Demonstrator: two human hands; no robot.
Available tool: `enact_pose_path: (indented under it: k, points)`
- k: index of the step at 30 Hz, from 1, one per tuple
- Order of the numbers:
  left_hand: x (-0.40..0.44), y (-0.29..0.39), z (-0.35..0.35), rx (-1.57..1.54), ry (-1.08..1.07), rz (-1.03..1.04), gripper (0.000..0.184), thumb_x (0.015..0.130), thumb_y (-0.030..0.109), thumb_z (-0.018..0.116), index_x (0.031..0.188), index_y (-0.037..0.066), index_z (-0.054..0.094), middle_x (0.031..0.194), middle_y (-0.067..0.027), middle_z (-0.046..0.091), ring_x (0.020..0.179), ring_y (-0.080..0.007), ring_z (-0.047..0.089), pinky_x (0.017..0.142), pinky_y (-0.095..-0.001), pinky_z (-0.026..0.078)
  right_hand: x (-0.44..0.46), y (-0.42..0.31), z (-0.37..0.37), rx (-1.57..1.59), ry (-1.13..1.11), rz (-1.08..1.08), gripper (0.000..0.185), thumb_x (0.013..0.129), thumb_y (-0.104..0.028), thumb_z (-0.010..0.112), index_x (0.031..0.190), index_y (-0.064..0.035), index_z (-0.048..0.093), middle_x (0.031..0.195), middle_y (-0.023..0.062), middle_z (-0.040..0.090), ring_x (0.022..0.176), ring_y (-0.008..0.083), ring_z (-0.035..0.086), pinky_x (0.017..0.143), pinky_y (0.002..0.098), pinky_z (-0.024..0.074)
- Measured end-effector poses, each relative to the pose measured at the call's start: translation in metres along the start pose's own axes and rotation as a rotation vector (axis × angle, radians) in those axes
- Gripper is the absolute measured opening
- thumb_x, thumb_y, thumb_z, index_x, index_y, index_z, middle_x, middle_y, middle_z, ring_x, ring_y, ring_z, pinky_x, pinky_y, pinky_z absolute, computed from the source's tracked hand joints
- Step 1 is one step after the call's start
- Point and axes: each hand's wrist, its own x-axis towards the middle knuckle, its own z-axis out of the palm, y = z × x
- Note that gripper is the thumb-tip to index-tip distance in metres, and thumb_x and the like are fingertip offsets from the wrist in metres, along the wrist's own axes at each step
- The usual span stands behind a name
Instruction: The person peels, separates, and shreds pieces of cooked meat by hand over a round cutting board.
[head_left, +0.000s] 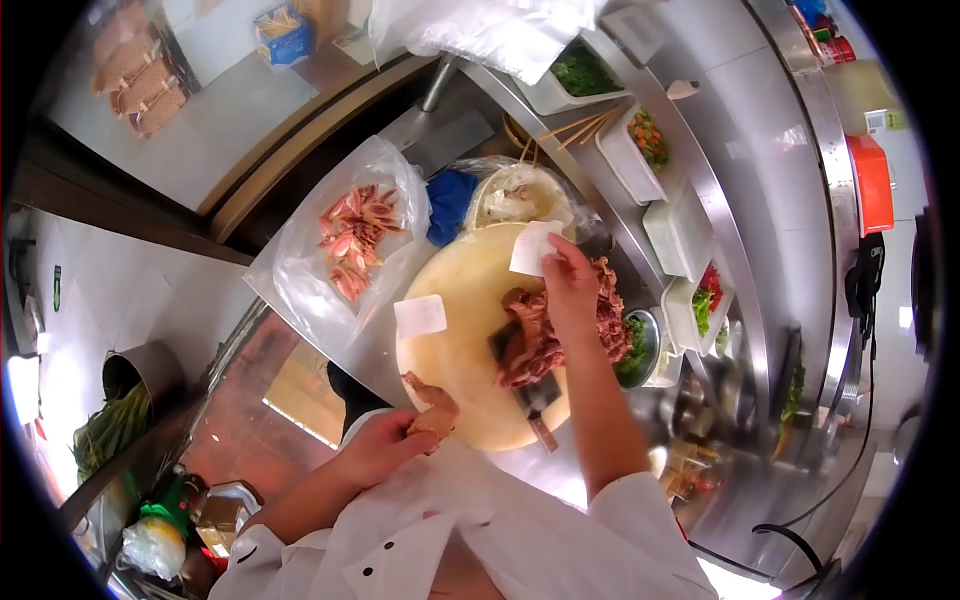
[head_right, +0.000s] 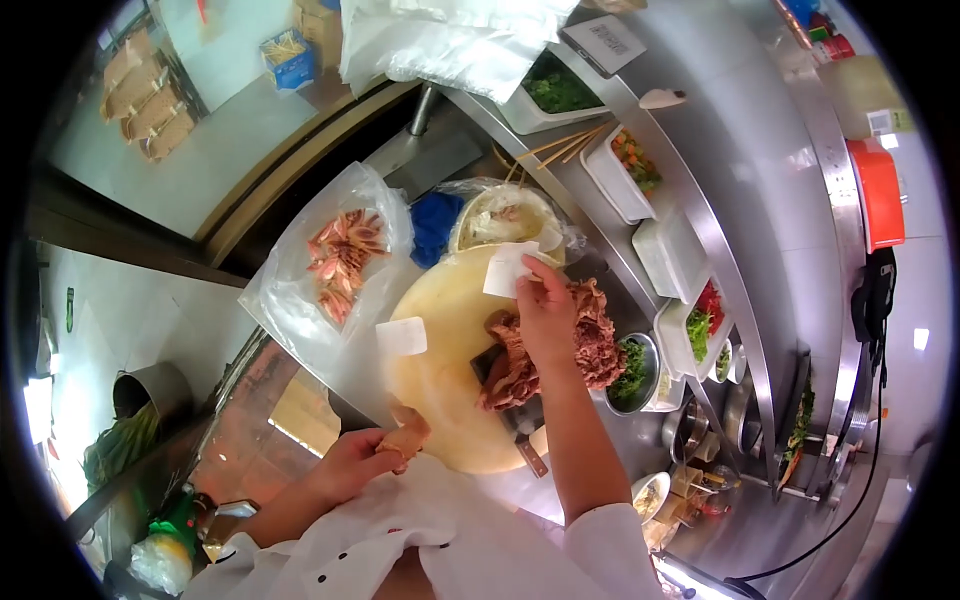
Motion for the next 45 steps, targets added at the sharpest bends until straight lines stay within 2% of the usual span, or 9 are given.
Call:
enact_pose_path:
  k: [10,19,22,27,30,34,38,41,45]
  points:
    - [0.002,-0.008,0.006,-0.002,-0.024,0.0,0.022,0.098,0.018,0.069,0.111,0.0,0.069,0.098,-0.0009,0.068,0.091,-0.0079,0.062,0.085,-0.0253,0.049,-0.015,-0.007,-0.008,-0.098,-0.042,-0.083,0.047,0.1,-0.009,0.064,0.146,-0.0099,0.056,0.104,0.0071,0.07,0.087,0.0123,0.066,0.079,0.0282,0.0545]
    - [0.0,-0.018,0.007,-0.06,-0.08,0.019,0.023,0.099,0.018,0.07,0.114,0.001,0.069,0.098,-0.0008,0.068,0.09,-0.0073,0.062,0.082,-0.0251,0.05,0.054,0.032,-0.011,-0.354,-0.021,0.08,0.048,0.094,-0.015,0.07,0.138,-0.0015,0.06,0.102,0.0153,0.074,0.09,0.0212,0.073,0.079,0.0339,0.0574]
    - [-0.004,-0.019,0.007,-0.082,-0.125,0.023,0.023,0.099,0.019,0.071,0.114,0.001,0.068,0.095,-0.0006,0.067,0.088,-0.007,0.061,0.08,-0.0251,0.049,0.11,0.074,-0.014,-0.506,0.091,-0.053,0.043,0.092,-0.02,0.074,0.131,-0.0019,0.066,0.106,0.018,0.075,0.09,0.0258,0.074,0.082,0.0344,0.0579]
    - [-0.005,-0.018,-0.004,0.097,-0.227,0.052,0.021,0.1,0.016,0.07,0.115,0.002,0.066,0.101,-0.0009,0.066,0.094,-0.0067,0.058,0.083,-0.0253,0.048,0.171,0.127,-0.033,-1.025,0.113,-0.195,0.052,0.092,-0.036,0.07,0.13,-0.001,0.066,0.12,0.0255,0.07,0.116,0.0381,0.065,0.102,0.0464,0.0493]
    - [-0.005,-0.03,-0.008,0.129,-0.214,0.163,0.019,0.1,0.016,0.07,0.113,0.003,0.066,0.097,0.0004,0.065,0.089,-0.0063,0.056,0.079,-0.0255,0.047,0.171,0.113,-0.017,-1.216,0.123,-0.034,0.058,0.091,-0.043,0.067,0.132,-0.001,0.065,0.126,0.0265,0.066,0.126,0.0418,0.057,0.11,0.0496,0.0424]
    - [-0.015,-0.027,-0.015,0.129,-0.179,0.147,0.018,0.1,0.017,0.07,0.11,0.004,0.065,0.092,0.0014,0.063,0.085,-0.0068,0.055,0.077,-0.027,0.047,0.154,0.094,-0.009,-1.074,0.141,0.089,0.061,0.09,-0.045,0.067,0.133,-0.0021,0.064,0.133,0.0274,0.062,0.128,0.0449,0.054,0.111,0.0512,0.0411]
    - [-0.022,-0.024,-0.017,0.263,-0.114,0.224,0.019,0.099,0.02,0.07,0.106,0.004,0.064,0.089,0.0008,0.062,0.084,-0.008,0.055,0.076,-0.0293,0.048,0.111,0.101,-0.005,-0.937,0.084,-0.347,0.044,0.093,-0.025,0.071,0.131,-0.0044,0.063,0.129,0.0223,0.062,0.119,0.0376,0.06,0.105,0.0477,0.0469]
    - [-0.03,-0.025,-0.006,0.195,-0.065,0.279,0.023,0.099,0.024,0.071,0.097,0.003,0.062,0.086,-0.0017,0.06,0.083,-0.0085,0.054,0.074,-0.0307,0.048,0.032,0.051,0.015,-0.349,-0.153,-0.21,0.038,0.101,-0.015,0.066,0.137,-0.0051,0.058,0.128,0.0118,0.061,0.116,0.0228,0.061,0.101,0.0345,0.0507]
    - [-0.025,-0.048,0.01,0.208,0.004,0.474,0.025,0.101,0.024,0.068,0.092,0.001,0.06,0.082,-0.004,0.06,0.081,-0.0084,0.054,0.074,-0.0309,0.049,-0.064,-0.004,0.017,-0.067,-0.315,0.035,0.043,0.104,-0.018,0.064,0.141,0.0011,0.054,0.137,0.0149,0.061,0.121,0.0227,0.061,0.105,0.0338,0.049]
